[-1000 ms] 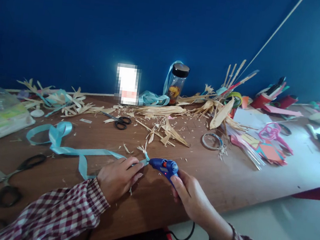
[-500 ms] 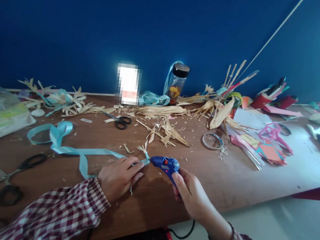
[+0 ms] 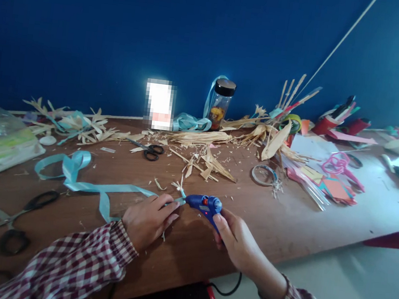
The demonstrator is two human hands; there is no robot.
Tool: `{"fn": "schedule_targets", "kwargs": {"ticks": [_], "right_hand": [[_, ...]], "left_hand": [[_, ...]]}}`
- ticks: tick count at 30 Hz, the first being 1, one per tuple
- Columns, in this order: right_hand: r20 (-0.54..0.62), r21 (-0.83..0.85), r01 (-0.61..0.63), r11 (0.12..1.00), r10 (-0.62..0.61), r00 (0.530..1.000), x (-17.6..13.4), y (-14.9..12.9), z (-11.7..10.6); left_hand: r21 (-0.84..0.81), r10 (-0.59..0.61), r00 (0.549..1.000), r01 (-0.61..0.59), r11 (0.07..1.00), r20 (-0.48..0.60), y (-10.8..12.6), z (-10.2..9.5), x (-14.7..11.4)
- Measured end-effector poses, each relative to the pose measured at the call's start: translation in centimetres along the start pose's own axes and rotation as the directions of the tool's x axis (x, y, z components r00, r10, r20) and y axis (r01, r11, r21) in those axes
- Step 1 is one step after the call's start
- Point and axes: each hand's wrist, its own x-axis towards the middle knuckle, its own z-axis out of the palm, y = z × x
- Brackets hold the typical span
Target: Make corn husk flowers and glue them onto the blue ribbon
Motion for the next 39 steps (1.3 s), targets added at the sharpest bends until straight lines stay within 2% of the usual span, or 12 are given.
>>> {"fn": "schedule_targets", "kwargs": {"ticks": [7,21,27,36,39], "right_hand": [[-0.001,-0.028,-0.008,1.0,0.008,1.0,-0.7,0.1,-0.6],[0.004,-0.049,0.011,0.999,-0.01,1.0,-0.8,-0.7,-0.8],[0.011,-0.081,-0.025,0.996,0.026,1.0,-0.6,-0.8,-0.6],[-0.007,-0.082,-0.012,0.997,0.011,1.0,-0.7,-0.7,-0.4],[-0.03,-0.139,0.034,0.99,-0.039,0.999,-1.1,-0.7,-0.9]], "left_hand": [[0.001,0.007,0.999,-0.007,1.0,0.032,-0.1,-0.1,0.2],[0.029,0.004,1.0,-0.004,1.0,-0.001,0.0,0.1,0.2],[0.019,-0.007,1.0,0.007,1.0,-0.002,-0.1,0.2,0.1],[0.027,-0.009,1.0,0.009,1.0,0.009,0.0,0.0,0.2],[0.015,-0.013,1.0,0.013,1.0,0.004,0.0,0.1,0.2]]}}
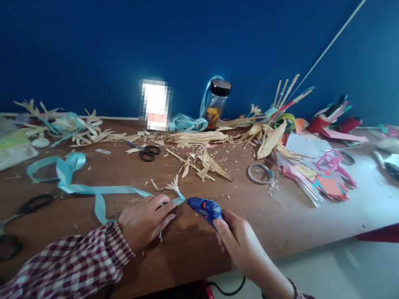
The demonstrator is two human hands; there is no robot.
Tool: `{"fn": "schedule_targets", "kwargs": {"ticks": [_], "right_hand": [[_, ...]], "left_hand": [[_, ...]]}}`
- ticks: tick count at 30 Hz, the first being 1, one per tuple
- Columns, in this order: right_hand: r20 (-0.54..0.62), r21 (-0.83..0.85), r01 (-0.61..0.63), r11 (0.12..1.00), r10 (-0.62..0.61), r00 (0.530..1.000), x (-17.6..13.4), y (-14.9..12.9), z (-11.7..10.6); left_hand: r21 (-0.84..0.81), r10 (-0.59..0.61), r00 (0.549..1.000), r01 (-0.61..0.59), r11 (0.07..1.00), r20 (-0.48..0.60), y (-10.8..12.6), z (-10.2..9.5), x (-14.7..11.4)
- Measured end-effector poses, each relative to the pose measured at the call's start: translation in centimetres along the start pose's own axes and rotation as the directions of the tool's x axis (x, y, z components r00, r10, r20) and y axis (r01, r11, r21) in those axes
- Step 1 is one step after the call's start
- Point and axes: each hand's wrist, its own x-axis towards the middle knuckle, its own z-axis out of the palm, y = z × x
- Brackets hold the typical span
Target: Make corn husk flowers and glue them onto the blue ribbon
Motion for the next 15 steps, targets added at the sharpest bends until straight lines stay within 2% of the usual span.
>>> {"fn": "schedule_targets", "kwargs": {"ticks": [2,4,6,8,9,10,12,15], "right_hand": [[-0.104,-0.101,0.055,0.993,-0.066,0.992,-0.3,0.2,-1.0],[-0.271,-0.279,0.063,0.958,-0.142,0.952,-0.5,0.6,-2.3],[-0.433,-0.484,-0.031,0.875,-0.209,0.877,-0.2,1.6,-3.9],[-0.543,-0.638,-0.209,0.741,-0.241,0.804,0.7,2.8,-5.2],[-0.575,-0.679,-0.294,0.672,-0.239,0.782,1.2,3.4,-5.8],[-0.585,-0.709,-0.345,0.615,-0.239,0.775,1.8,4.1,-6.2],[-0.567,-0.754,-0.388,0.531,-0.227,0.792,2.7,5.1,-6.7],[-0.516,-0.794,-0.383,0.472,-0.192,0.835,3.4,5.8,-6.8]], "left_hand": [[-0.019,-0.005,1.0,0.005,1.0,0.0,-0.1,0.1,0.0],[-0.038,-0.001,1.0,0.001,0.999,-0.007,-0.2,0.3,0.0],[-0.044,0.015,1.0,-0.017,0.999,-0.027,-0.3,0.5,0.0],[-0.038,0.023,0.998,-0.025,0.999,-0.054,-0.3,0.6,0.0],[-0.036,0.024,0.998,-0.026,0.999,-0.062,-0.4,0.6,0.0],[-0.039,0.025,0.997,-0.028,0.999,-0.067,-0.4,0.6,0.0],[-0.047,0.018,0.997,-0.022,0.999,-0.079,-0.4,0.6,0.0],[-0.058,0.012,0.995,-0.018,0.998,-0.096,-0.5,0.6,-0.1]]}}
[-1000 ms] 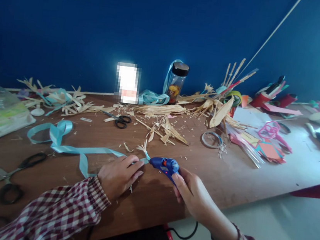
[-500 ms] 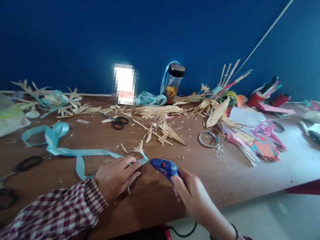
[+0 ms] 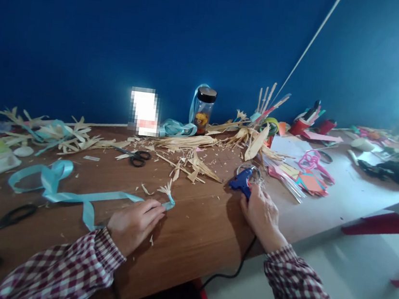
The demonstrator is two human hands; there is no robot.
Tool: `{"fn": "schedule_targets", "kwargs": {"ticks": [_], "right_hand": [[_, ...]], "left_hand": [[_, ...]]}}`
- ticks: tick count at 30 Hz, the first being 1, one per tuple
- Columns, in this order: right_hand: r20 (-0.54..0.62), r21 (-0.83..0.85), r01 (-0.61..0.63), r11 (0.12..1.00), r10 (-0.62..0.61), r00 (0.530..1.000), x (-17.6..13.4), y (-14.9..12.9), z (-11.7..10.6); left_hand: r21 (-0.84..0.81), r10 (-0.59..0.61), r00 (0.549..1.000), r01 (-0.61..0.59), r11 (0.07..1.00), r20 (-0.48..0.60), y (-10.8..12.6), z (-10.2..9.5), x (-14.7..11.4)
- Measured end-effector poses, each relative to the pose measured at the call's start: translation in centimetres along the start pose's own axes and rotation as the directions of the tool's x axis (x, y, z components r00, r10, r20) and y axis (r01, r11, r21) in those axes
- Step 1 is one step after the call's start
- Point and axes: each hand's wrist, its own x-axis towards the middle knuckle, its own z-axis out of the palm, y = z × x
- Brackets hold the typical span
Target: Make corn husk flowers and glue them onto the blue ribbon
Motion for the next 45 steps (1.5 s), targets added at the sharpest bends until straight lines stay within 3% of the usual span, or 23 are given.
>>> {"fn": "schedule_targets", "kwargs": {"ticks": [7,11,12,14,17,20,24,27,30,33,37,41,45], "right_hand": [[0.007,-0.027,0.031,0.999,-0.031,0.999,-0.1,0.4,-2.2],[-0.055,0.14,0.121,0.983,-0.115,0.992,-0.1,-2.4,-4.5],[-0.019,0.23,0.198,0.953,-0.199,0.98,-0.1,-3.8,-4.8],[0.046,0.418,0.359,0.834,-0.414,0.909,-0.1,-7.0,-4.9],[0.112,0.562,0.434,0.704,-0.585,0.803,0.6,-11.4,-3.8],[0.174,0.659,0.361,0.66,-0.601,0.78,1.7,-13.9,-2.7],[0.298,0.869,0.082,0.488,-0.648,0.701,2.8,-14.9,-2.1],[0.301,0.933,-0.05,0.357,-0.698,0.649,3.1,-15.4,-2.0],[0.325,0.943,-0.273,0.187,-0.688,0.649,3.3,-16.3,-1.7],[0.388,0.89,-0.448,0.089,-0.664,0.639,3.5,-17.1,-1.5],[0.38,0.864,-0.502,0.026,-0.686,0.62,3.7,-17.5,-0.8],[0.35,0.838,-0.546,-0.019,-0.748,0.563,3.7,-17.5,0.0],[0.335,0.825,-0.561,-0.075,-0.734,0.591,3.3,-17.5,0.1]], "left_hand": [[-0.013,-0.068,0.998,0.068,0.998,-0.004,0.0,0.0,0.1],[-0.02,-0.151,0.988,0.151,0.988,0.011,0.1,0.0,0.2],[-0.031,-0.162,0.987,0.163,0.986,0.019,0.1,0.0,0.3],[-0.077,-0.172,0.984,0.175,0.982,0.036,-0.1,0.0,0.3],[-0.201,-0.18,0.983,0.185,0.962,0.045,-0.5,-0.1,0.5],[-0.347,-0.179,0.983,0.178,0.921,0.03,-1.0,-0.4,0.7],[-0.561,-0.174,0.985,0.145,0.815,0.0,-1.6,-0.7,0.9],[-0.696,-0.191,0.98,0.102,0.711,-0.051,-1.9,-0.9,1.0],[-0.765,-0.239,0.969,0.113,0.634,-0.055,-2.1,-1.2,0.9],[-0.788,-0.292,0.956,0.164,0.593,-0.021,-2.1,-1.5,0.9],[-0.78,-0.352,0.935,0.252,0.573,0.044,-2.2,-1.7,1.0],[-0.76,-0.369,0.919,0.337,0.556,0.138,-2.2,-1.9,1.1],[-0.753,-0.375,0.904,0.391,0.529,0.206,-2.1,-2.2,1.2]]}}
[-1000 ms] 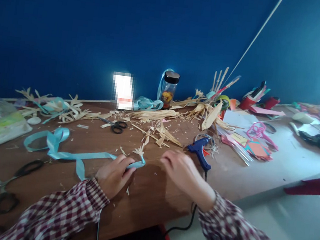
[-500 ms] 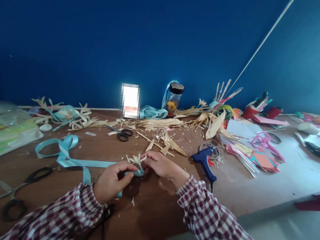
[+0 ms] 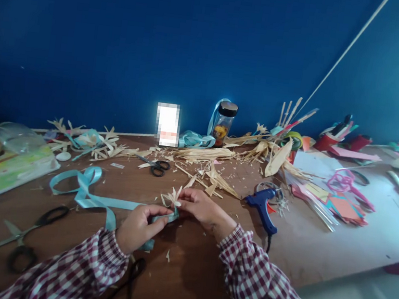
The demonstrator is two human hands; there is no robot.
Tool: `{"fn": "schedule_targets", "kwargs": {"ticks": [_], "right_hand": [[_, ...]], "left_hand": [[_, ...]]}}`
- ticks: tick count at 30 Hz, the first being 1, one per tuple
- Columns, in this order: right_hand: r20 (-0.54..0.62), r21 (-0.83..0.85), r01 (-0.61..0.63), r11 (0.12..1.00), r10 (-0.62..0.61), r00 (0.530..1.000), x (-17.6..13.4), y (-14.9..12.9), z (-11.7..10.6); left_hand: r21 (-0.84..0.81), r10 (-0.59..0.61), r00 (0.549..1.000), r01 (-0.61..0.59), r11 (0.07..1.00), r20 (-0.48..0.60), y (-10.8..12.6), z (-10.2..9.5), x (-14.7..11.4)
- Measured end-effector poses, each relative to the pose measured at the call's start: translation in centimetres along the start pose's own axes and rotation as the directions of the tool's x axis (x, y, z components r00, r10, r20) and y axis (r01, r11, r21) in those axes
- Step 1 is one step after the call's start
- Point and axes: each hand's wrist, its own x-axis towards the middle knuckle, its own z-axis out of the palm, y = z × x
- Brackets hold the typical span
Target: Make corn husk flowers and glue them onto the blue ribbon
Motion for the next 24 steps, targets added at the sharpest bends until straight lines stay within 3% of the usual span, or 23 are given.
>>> {"fn": "schedule_targets", "kwargs": {"ticks": [13,24], "right_hand": [[0.025,-0.149,0.104,0.983,-0.102,0.995,-0.46,-0.1,0.37],[-0.063,-0.444,0.257,0.858,-0.316,0.947,-0.77,-0.08,1.04]], "left_hand": [[0.079,-0.06,0.998,0.06,0.995,0.001,-0.37,0.18,0.15],[0.027,-0.014,0.996,0.016,1.0,-0.091,-0.23,0.65,-0.2]]}}
